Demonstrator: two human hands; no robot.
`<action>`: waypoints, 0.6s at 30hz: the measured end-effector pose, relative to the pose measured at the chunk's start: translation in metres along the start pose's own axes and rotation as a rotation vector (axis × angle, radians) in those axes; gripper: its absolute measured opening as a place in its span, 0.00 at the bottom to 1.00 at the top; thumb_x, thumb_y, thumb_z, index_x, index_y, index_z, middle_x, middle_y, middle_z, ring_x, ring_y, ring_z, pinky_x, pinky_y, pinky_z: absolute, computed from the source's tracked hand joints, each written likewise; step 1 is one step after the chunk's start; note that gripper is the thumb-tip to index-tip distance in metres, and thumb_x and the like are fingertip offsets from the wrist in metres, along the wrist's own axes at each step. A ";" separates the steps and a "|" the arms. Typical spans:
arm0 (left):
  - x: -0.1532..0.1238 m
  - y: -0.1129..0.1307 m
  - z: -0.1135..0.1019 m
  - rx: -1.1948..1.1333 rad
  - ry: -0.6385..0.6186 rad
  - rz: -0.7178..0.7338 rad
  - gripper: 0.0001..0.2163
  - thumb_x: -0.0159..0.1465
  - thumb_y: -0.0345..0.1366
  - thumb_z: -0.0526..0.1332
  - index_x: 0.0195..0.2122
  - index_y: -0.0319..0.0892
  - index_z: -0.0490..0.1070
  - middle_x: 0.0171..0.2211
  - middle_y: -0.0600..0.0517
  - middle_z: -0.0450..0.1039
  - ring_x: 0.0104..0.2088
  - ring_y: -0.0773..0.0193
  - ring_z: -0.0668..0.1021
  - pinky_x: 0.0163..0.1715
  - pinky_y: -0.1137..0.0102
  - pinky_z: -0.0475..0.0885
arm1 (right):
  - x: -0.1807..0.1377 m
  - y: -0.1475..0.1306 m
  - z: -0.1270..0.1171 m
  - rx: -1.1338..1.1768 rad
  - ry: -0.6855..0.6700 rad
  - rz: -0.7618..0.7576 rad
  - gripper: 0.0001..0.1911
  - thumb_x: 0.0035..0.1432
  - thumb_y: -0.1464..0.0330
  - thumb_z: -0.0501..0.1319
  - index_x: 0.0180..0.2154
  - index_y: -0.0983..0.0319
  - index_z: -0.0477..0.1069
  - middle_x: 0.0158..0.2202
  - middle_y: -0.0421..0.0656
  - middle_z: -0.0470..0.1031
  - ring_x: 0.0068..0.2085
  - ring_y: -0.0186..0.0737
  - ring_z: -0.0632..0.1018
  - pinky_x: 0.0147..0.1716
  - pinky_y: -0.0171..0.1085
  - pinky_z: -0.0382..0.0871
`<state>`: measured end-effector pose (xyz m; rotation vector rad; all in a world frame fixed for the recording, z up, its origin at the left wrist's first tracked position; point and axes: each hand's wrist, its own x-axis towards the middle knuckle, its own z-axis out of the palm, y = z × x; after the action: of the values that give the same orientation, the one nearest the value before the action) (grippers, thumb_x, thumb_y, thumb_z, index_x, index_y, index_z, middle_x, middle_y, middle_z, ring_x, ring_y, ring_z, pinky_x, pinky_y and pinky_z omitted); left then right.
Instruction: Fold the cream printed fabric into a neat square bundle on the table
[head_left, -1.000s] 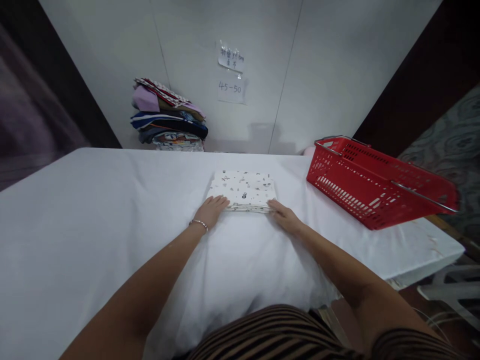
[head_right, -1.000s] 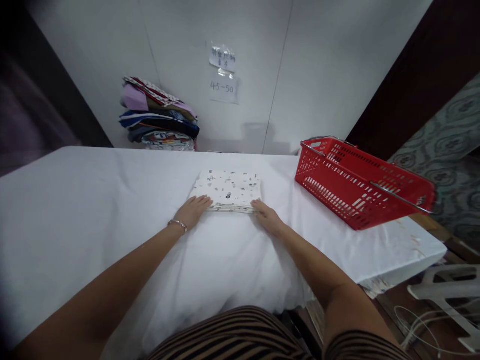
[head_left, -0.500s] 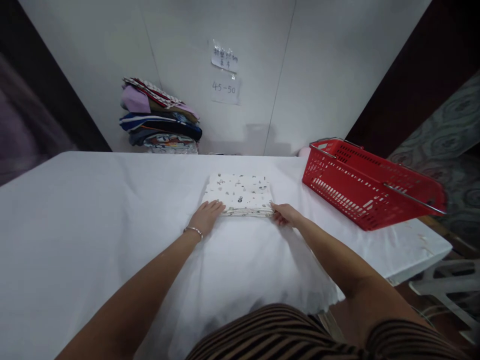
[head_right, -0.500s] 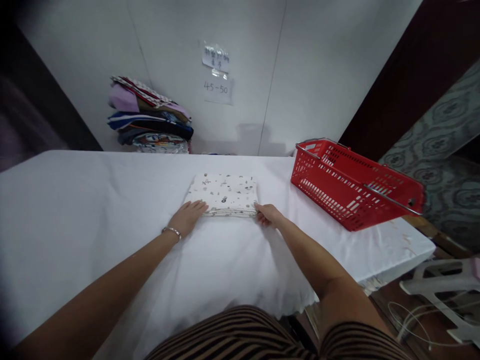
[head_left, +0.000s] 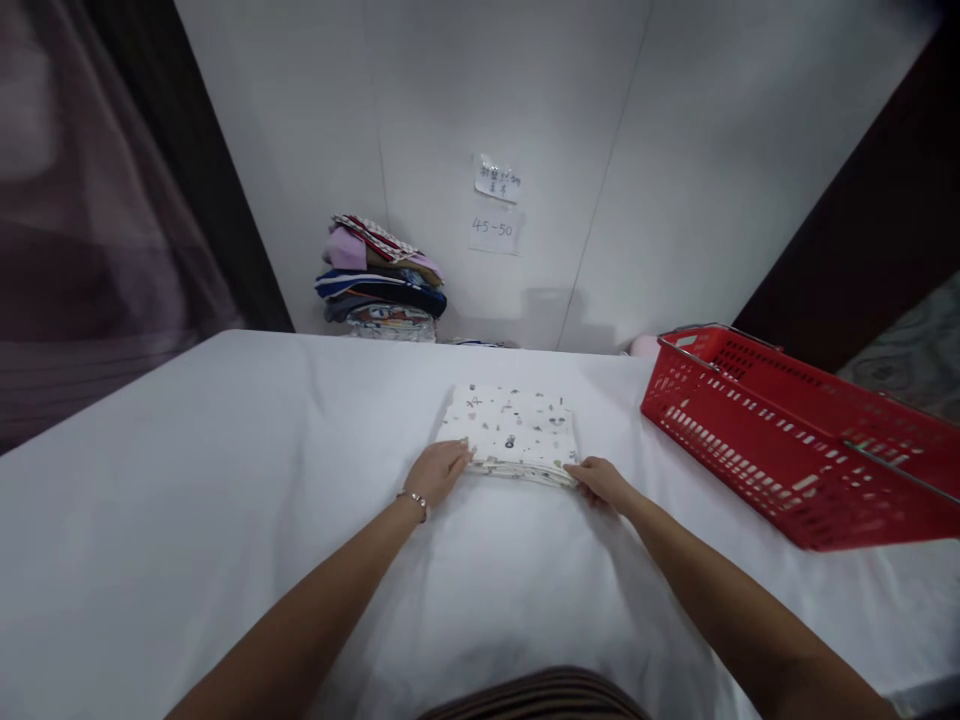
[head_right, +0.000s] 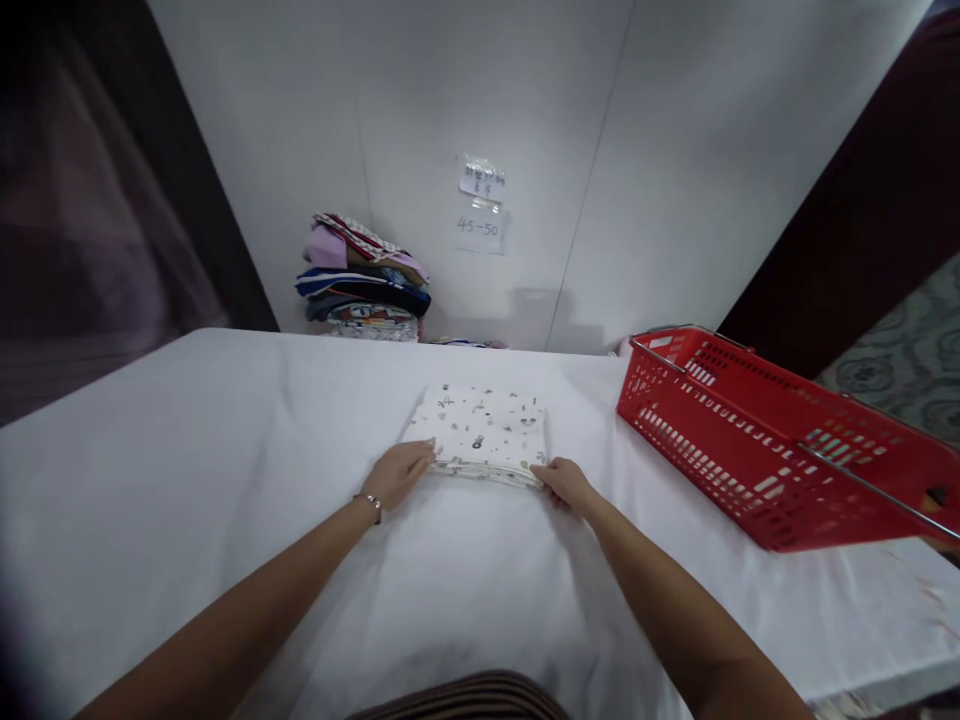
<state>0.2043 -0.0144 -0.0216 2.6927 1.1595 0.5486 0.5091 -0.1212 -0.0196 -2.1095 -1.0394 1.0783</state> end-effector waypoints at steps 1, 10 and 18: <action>0.003 0.000 -0.004 -0.002 0.014 -0.077 0.18 0.66 0.41 0.43 0.35 0.46 0.73 0.38 0.51 0.76 0.43 0.64 0.74 0.45 0.68 0.66 | 0.001 -0.001 -0.001 -0.038 -0.001 0.007 0.18 0.50 0.54 0.60 0.26 0.62 0.63 0.15 0.36 0.66 0.13 0.30 0.66 0.11 0.29 0.54; 0.021 -0.027 -0.006 -0.035 0.072 -0.655 0.16 0.56 0.45 0.56 0.41 0.41 0.68 0.38 0.46 0.75 0.34 0.62 0.77 0.29 0.71 0.68 | 0.004 -0.005 -0.011 -0.026 -0.202 0.118 0.20 0.48 0.52 0.60 0.25 0.62 0.63 0.17 0.37 0.66 0.15 0.30 0.66 0.12 0.30 0.55; 0.019 -0.014 -0.019 -0.222 -0.113 -0.783 0.19 0.55 0.42 0.56 0.46 0.40 0.65 0.44 0.43 0.73 0.42 0.57 0.77 0.32 0.70 0.69 | -0.006 -0.013 -0.017 0.074 -0.173 0.043 0.09 0.48 0.63 0.61 0.26 0.62 0.66 0.23 0.40 0.70 0.22 0.31 0.70 0.19 0.29 0.63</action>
<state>0.1995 0.0096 -0.0029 1.8385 1.8242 0.3522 0.5161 -0.1210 0.0008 -2.0164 -1.0202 1.3195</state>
